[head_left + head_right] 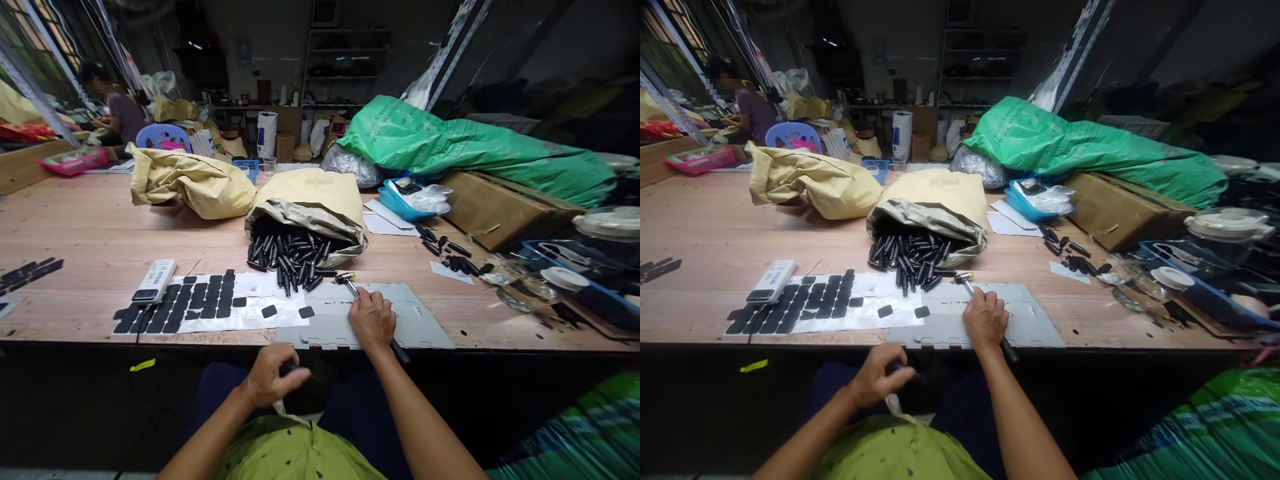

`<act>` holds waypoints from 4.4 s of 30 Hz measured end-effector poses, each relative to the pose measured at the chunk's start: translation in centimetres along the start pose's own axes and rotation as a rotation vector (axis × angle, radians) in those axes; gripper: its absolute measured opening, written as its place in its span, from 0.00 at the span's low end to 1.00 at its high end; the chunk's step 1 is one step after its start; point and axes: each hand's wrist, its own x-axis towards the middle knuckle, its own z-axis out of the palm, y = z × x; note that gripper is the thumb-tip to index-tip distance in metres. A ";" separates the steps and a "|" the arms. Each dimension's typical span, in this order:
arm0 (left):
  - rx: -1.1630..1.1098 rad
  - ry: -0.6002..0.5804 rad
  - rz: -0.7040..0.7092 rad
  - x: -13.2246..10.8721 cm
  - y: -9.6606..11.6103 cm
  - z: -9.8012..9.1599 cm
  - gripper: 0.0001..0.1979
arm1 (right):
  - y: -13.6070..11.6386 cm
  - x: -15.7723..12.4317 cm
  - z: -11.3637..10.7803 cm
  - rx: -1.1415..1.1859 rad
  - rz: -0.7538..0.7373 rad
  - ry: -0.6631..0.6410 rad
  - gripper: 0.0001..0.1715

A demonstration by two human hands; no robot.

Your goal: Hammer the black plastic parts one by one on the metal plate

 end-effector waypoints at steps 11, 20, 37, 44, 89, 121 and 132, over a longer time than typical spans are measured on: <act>0.259 -0.535 -0.318 -2.2 -3.5 5.8 0.24 | 0.2 0.0 0.5 -0.003 -0.007 0.023 0.19; 0.144 0.382 -0.105 8.8 -0.4 -2.4 0.11 | 0.3 -0.1 0.6 -0.016 -0.013 0.037 0.19; 0.299 0.622 -0.736 13.7 -5.0 -9.1 0.14 | -0.1 0.1 -0.1 -0.013 -0.005 -0.001 0.19; 0.108 0.128 -0.164 8.2 -2.7 -4.6 0.09 | -0.1 0.0 0.2 0.011 0.046 -0.011 0.17; 0.206 0.122 -0.105 8.2 -3.5 -3.5 0.06 | -5.1 -8.9 -2.9 0.817 -0.398 -0.220 0.24; 0.315 0.070 -0.125 8.2 -3.3 -3.6 0.07 | 0.0 0.0 0.7 -0.019 -0.039 0.026 0.19; 0.077 -0.178 0.099 -0.2 0.9 1.6 0.10 | 0.0 0.2 0.5 -0.018 -0.046 0.017 0.18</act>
